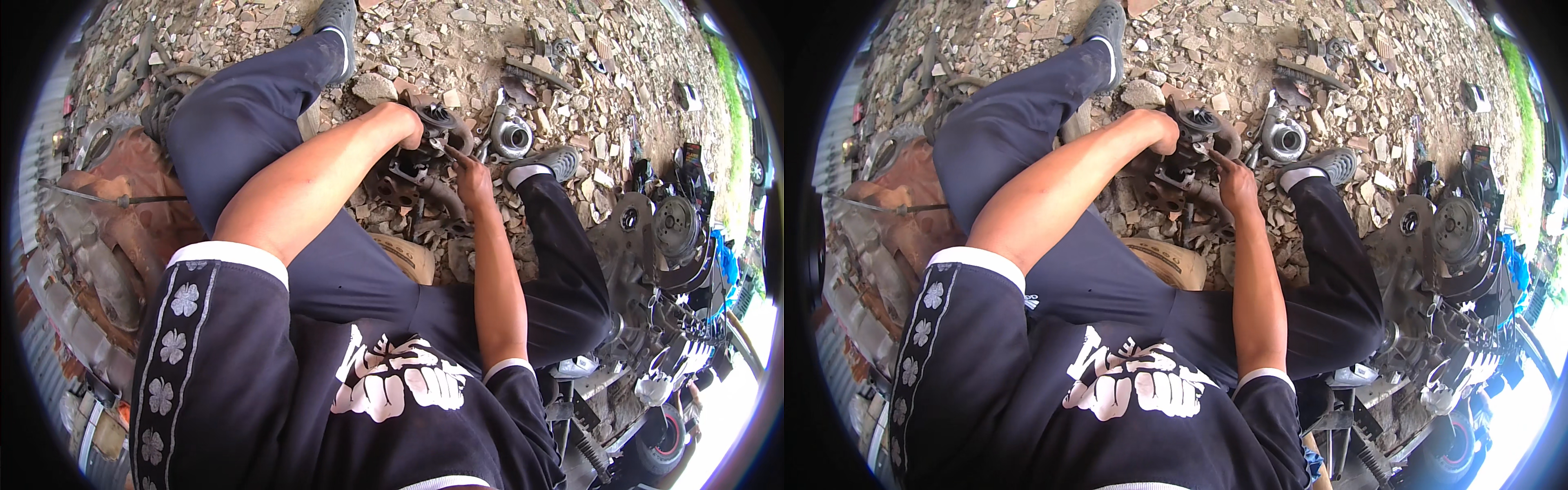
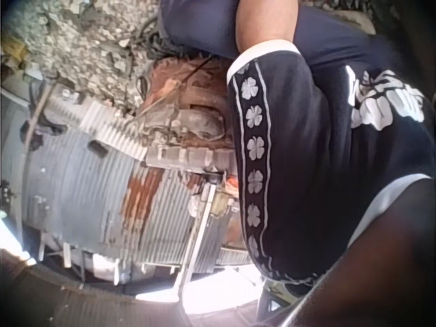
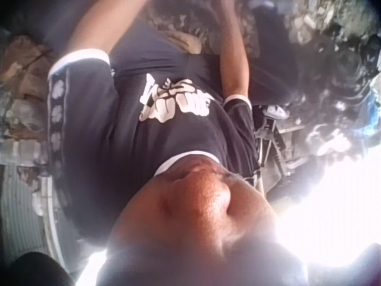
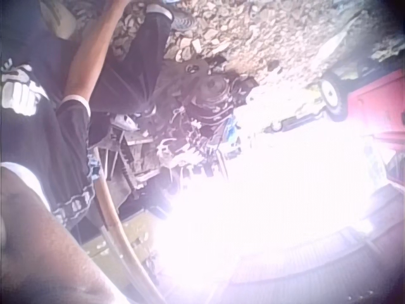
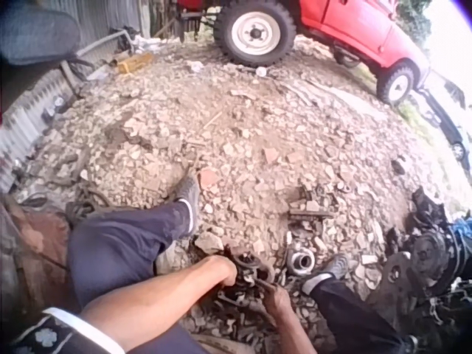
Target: The person sits on the ground and uses a wrench to loosen and tighten bolts on a mechanical part. They repeatedly adjust the part's position and continue working on it with the wrench.
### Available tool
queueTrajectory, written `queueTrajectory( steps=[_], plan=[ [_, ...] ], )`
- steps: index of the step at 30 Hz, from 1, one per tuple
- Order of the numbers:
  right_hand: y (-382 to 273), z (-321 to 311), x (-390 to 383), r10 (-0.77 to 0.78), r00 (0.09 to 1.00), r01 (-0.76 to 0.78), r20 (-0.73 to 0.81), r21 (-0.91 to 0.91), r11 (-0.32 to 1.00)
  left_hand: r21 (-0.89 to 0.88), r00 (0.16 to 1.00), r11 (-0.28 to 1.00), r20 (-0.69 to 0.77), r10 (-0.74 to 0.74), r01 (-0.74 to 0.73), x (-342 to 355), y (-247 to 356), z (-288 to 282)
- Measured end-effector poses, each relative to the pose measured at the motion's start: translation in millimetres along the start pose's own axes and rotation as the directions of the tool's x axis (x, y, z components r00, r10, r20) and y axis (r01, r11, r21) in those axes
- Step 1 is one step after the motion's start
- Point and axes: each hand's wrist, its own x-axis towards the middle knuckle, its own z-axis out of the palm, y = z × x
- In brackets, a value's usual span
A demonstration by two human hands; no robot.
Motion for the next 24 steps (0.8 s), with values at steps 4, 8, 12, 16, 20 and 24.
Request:
queueTrajectory(
  steps=[4,8,12,16,20,24],
  plan=[
    [-16,-20,-3,0.021,0.999,-0.020,0.026,-0.039,0.999,0.019,1.000,1.000,0.026,0.001,-0.001,-2,3,-2],
    [-39,-21,-5,0.046,0.998,-0.049,-0.035,-0.087,0.995,-0.002,1.000,1.000,-0.002,0.011,-0.011,0,0,0],
    [-73,-29,-10,0.133,0.991,-0.133,-0.010,-0.172,0.976,-0.007,1.000,1.000,0.019,-0.002,0.003,1,-1,1],
    [-77,-14,-11,0.220,0.976,-0.211,-0.003,-0.288,0.934,0.004,1.000,1.000,0.000,-0.011,0.011,-4,3,0],
    [-87,1,-14,0.192,0.981,-0.176,0.041,-0.248,0.953,0.023,1.000,1.000,-0.012,-0.002,0.002,-9,3,-2],
    [-82,21,-8,0.189,0.982,-0.187,-0.012,-0.192,0.963,0.021,0.999,1.000,-0.045,-0.006,0.007,-4,-1,2]
  ],
)
